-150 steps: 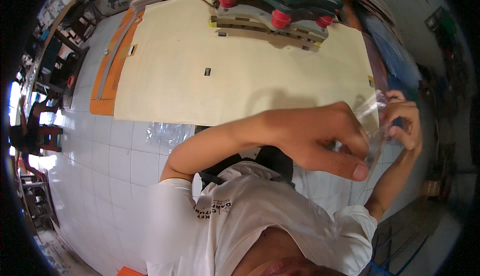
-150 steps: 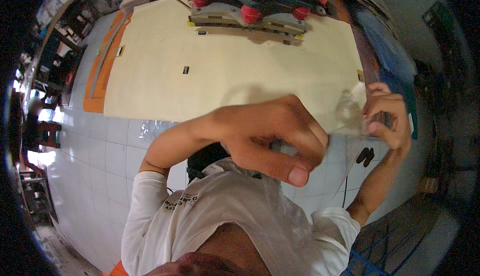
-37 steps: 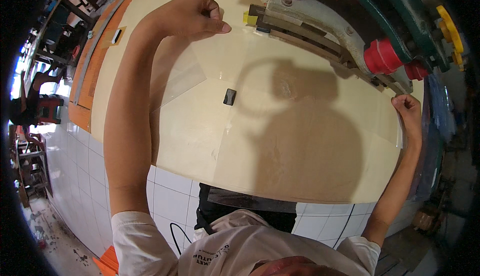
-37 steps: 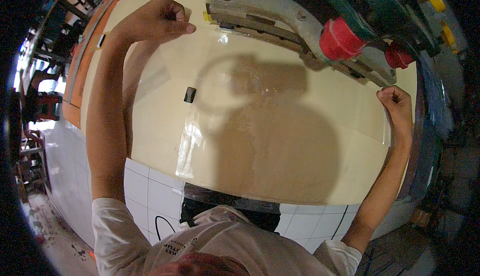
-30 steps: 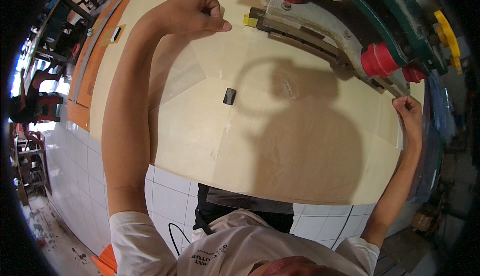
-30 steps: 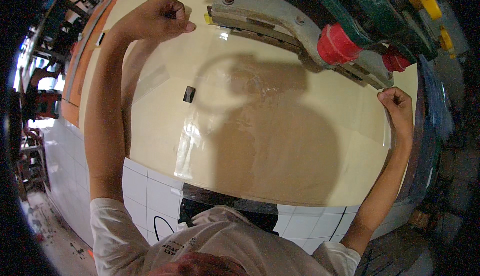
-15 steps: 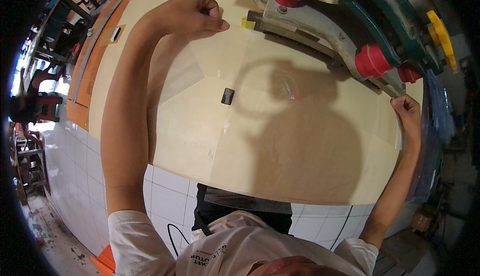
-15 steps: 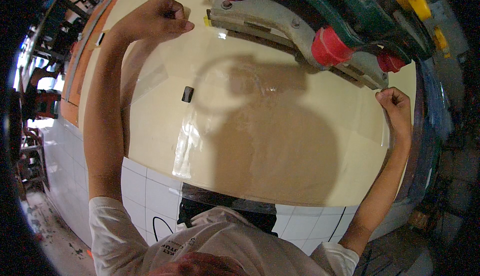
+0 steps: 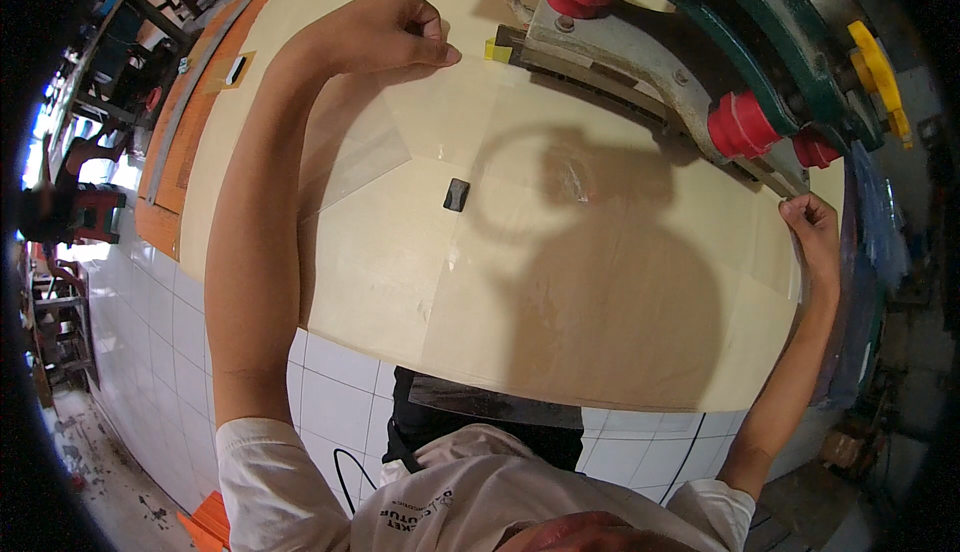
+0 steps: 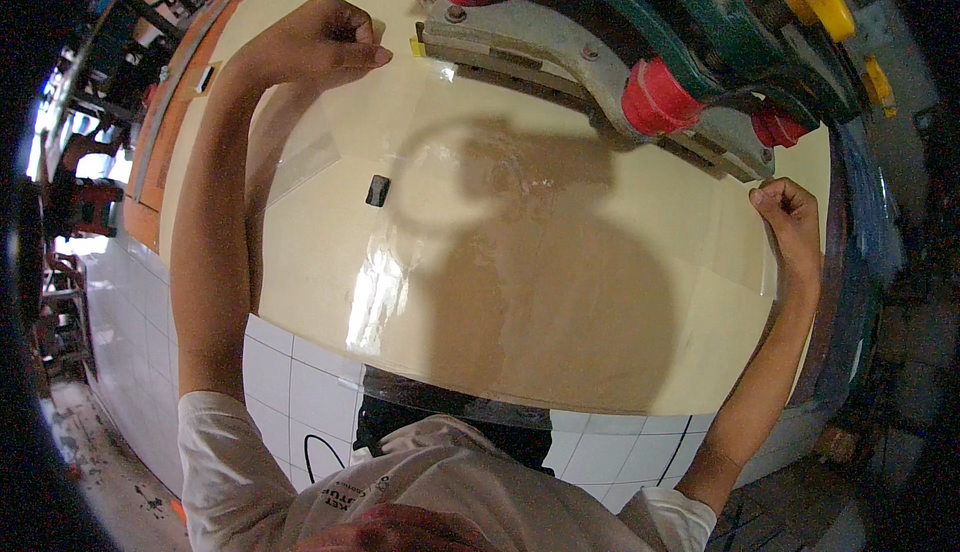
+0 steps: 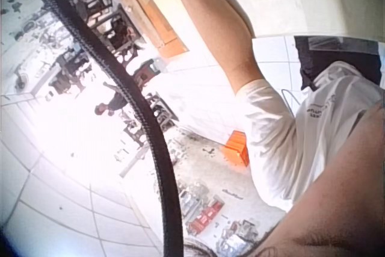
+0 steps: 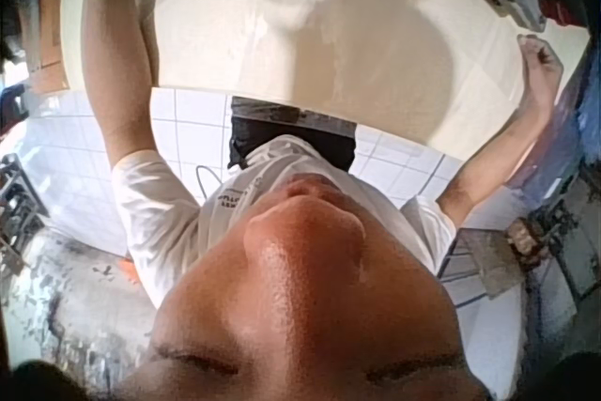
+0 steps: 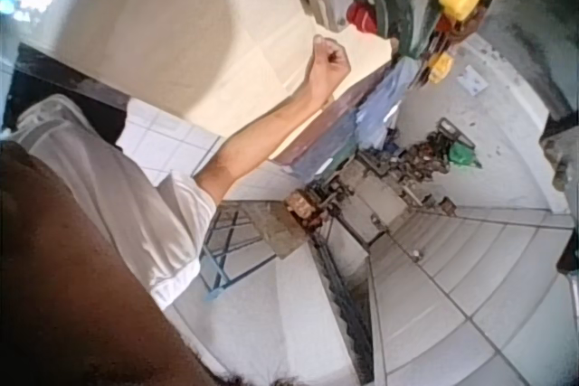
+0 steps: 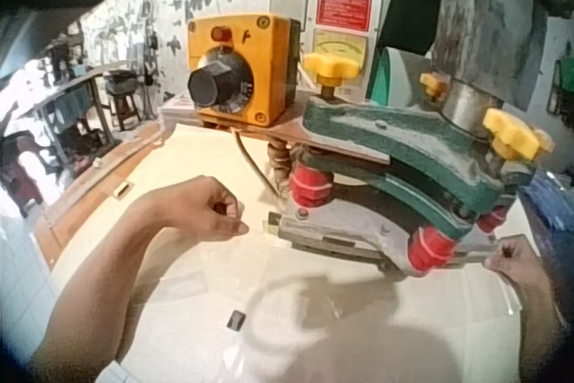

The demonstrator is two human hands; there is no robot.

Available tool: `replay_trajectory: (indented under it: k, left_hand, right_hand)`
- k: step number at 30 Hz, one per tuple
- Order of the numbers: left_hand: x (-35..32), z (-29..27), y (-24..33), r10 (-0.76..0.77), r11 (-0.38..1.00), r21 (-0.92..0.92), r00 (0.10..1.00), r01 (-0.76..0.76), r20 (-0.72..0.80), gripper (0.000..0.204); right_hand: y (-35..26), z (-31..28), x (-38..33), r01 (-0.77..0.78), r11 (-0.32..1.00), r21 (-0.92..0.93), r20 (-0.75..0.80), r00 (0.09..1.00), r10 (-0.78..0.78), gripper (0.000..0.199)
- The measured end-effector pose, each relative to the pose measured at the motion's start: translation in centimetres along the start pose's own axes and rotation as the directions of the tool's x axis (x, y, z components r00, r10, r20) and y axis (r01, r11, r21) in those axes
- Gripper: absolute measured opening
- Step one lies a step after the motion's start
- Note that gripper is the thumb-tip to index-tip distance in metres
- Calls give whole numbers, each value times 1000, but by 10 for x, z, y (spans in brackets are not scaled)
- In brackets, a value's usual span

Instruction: The person aligns a transparent plastic sheet on a flat workspace, folds one side of the sheet, and presses a heat-sealing machine down onto the edges to seal the plastic.

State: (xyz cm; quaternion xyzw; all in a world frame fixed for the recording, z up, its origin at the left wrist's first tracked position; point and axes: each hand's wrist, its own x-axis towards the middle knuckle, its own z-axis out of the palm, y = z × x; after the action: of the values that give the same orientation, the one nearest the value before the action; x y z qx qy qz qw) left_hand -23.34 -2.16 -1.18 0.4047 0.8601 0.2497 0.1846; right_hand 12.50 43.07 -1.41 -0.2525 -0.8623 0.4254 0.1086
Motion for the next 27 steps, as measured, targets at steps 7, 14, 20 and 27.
replay_trajectory:
  k: [7,14,20,27]
  left_hand:
    - [1,1,0,-2,1000,2,1000,2,-6,32]
    - [-1,0,4,-21,1000,-9,1000,21,-12,32]
    - [-2,-1,0,-24,999,-43,1000,23,-15,32]
    - [-3,2,5,-27,1000,-6,998,27,-62,34]
  right_hand:
    - [1,-2,1,7,999,-40,-3,1000,-8,19]
    - [-1,-1,2,14,1000,-15,4,1000,-14,19]
    - [7,-5,6,31,999,-8,32,999,-31,19]
    - [0,1,0,48,999,-9,8,999,-48,22]
